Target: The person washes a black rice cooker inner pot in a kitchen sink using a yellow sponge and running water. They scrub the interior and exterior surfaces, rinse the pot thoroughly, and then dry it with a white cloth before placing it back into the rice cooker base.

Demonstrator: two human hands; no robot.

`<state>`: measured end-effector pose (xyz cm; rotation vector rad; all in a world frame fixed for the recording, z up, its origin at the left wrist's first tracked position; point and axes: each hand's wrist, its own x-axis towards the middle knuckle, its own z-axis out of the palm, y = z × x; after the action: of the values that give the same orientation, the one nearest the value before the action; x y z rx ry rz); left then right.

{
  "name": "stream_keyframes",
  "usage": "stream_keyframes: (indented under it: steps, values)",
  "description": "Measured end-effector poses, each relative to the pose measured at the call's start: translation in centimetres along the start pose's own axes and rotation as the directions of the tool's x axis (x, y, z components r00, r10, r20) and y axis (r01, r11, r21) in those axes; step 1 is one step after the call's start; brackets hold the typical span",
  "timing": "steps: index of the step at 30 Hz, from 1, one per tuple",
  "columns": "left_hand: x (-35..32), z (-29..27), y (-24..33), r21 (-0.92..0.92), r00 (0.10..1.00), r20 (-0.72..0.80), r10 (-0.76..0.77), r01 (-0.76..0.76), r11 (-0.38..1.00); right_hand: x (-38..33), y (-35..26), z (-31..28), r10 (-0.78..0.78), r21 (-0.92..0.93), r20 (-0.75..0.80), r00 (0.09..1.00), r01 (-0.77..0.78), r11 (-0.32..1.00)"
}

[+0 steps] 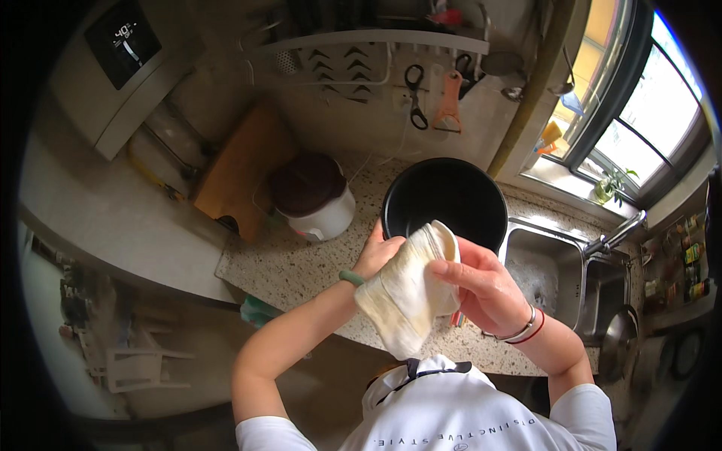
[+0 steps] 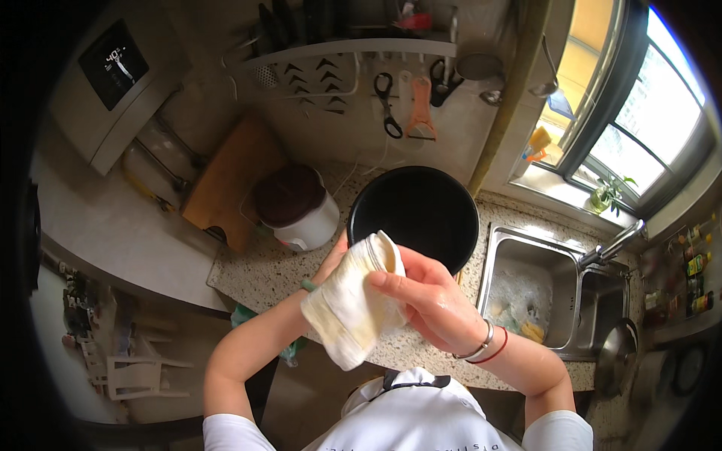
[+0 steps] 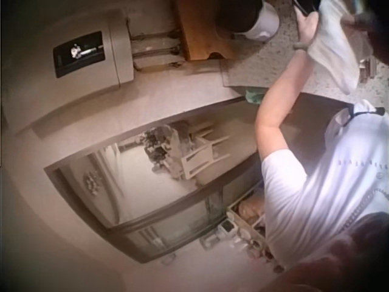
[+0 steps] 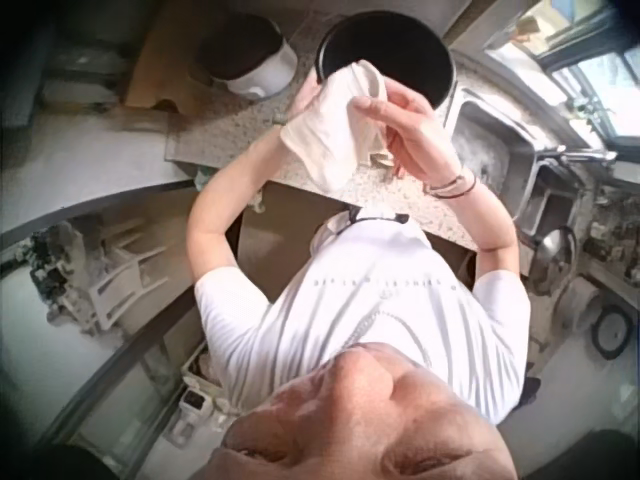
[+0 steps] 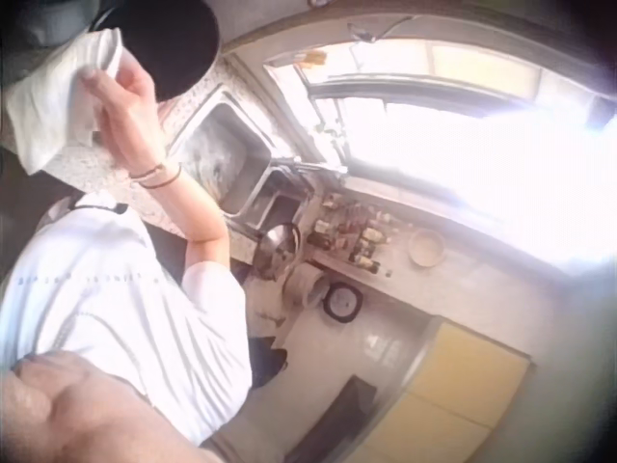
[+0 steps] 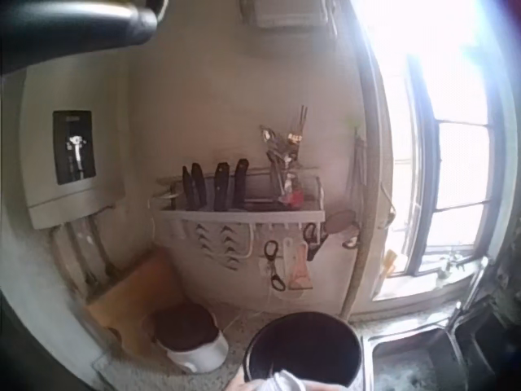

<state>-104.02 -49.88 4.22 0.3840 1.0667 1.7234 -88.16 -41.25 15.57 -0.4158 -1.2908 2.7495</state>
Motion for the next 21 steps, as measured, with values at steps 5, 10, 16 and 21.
stream_keyframes:
  steps: [5,10,16,21]
  values:
    - [1.3,-3.0,5.4,-0.328,0.812,0.557,-0.172,0.406,0.853,5.8,-0.3,1.3,-0.054,0.09,-0.019,0.998,0.055,0.994]
    - [2.2,-5.2,10.4,-0.259,0.79,0.555,-0.262,0.463,0.848,9.5,-0.4,2.7,-0.022,0.18,-0.124,0.992,0.044,0.983]
    - [6.3,-9.0,12.2,-0.159,0.881,0.459,-0.113,0.207,0.965,15.3,-0.3,3.8,-0.101,0.336,-0.008,0.995,0.098,0.937]
    - [9.1,-11.2,14.8,0.053,0.955,0.284,-0.087,0.075,0.996,19.8,-2.1,7.0,-0.171,0.402,0.101,0.98,0.117,0.908]
